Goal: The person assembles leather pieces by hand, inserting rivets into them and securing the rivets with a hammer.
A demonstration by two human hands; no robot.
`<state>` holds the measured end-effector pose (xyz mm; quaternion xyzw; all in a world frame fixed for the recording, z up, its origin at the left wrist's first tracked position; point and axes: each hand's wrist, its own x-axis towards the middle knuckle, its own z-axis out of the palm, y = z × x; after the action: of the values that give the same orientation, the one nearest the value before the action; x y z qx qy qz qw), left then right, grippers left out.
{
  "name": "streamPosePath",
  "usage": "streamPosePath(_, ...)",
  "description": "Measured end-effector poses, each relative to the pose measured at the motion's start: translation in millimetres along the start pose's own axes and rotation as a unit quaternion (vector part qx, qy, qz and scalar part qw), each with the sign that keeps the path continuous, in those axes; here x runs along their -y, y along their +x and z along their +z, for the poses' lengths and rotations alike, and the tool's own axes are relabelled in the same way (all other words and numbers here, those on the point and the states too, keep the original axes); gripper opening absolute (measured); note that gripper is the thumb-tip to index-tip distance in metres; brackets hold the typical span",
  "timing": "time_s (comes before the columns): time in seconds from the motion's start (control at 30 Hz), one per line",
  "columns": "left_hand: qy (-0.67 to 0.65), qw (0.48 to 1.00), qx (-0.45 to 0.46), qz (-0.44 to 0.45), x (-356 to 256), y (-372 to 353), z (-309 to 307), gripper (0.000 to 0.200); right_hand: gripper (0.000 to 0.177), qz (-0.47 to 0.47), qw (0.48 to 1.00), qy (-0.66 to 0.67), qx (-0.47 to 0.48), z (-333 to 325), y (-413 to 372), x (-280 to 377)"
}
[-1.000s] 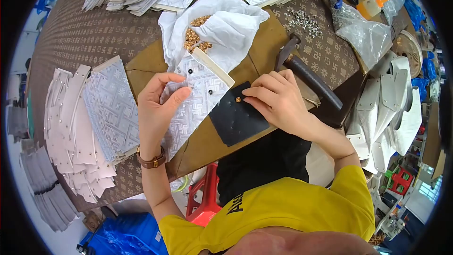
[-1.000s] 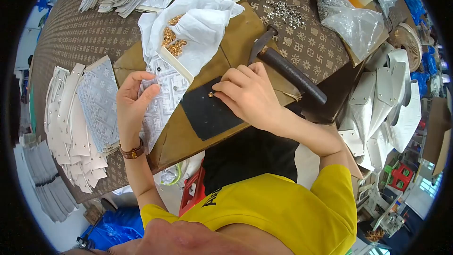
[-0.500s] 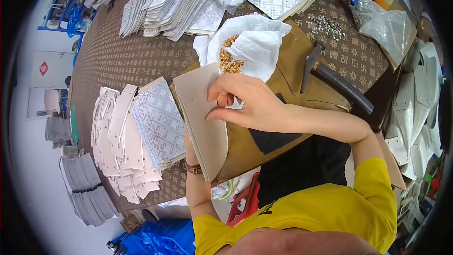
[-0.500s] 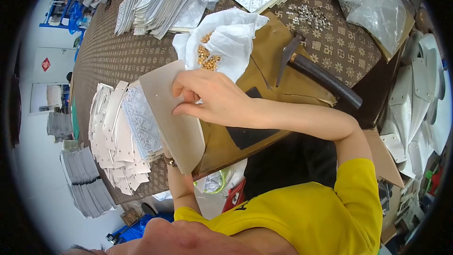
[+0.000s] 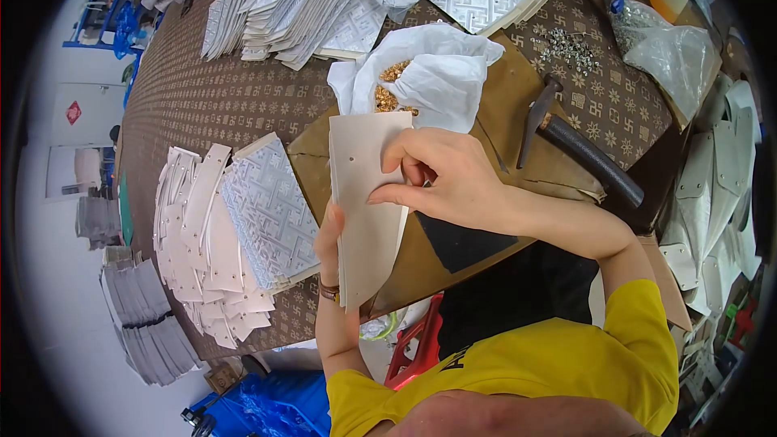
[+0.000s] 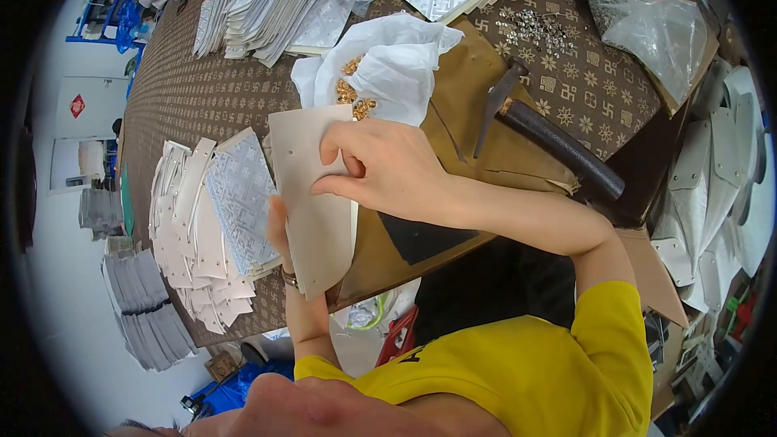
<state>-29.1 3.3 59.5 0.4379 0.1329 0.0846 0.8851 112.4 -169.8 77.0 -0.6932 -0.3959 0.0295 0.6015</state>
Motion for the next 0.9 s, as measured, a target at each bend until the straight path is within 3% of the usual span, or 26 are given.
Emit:
streamPosePath(0.1, 0.056, 0.996, -0.056, -0.032, -9, 2, 14, 0.068, 0.032, -0.003, 1.000, -0.007, 0.001, 0, 0, -1)
streamPosePath(0.27, 0.058, 0.995, -0.064, -0.049, -11, 6, 12, 0.067, 0.028, -0.008, 1.000, -0.001, 0.004, 0, 0, -2)
streamPosePath(0.37, 0.031, 0.985, -0.147, -0.080, -14, 5, 22, 0.068, 0.024, -0.010, 0.999, 0.032, 0.003, -1, 5, -5)
streamPosePath(0.4, 0.024, 0.985, -0.144, -0.086, -15, 6, 29, 0.068, 0.022, -0.009, 0.998, 0.061, -0.002, -3, 8, -7)
streamPosePath(0.47, -0.021, 0.998, -0.044, -0.041, -19, 8, 39, 0.068, 0.020, 0.007, 0.997, 0.080, -0.001, -17, 6, -8)
streamPosePath(0.6, -0.070, 0.997, -0.041, -0.003, -27, 19, 30, 0.073, 0.015, 0.073, 0.997, 0.030, -0.013, -50, 4, -2)
streamPosePath(0.7, -0.215, 0.969, 0.107, -0.053, -27, 24, 10, 0.074, 0.017, -0.016, 0.987, -0.145, 0.063, -67, -22, -8)
streamPosePath(0.9, -0.130, 0.991, 0.004, -0.024, -21, 20, 32, 0.075, 0.018, -0.010, 0.967, -0.214, 0.137, -74, -51, -5)
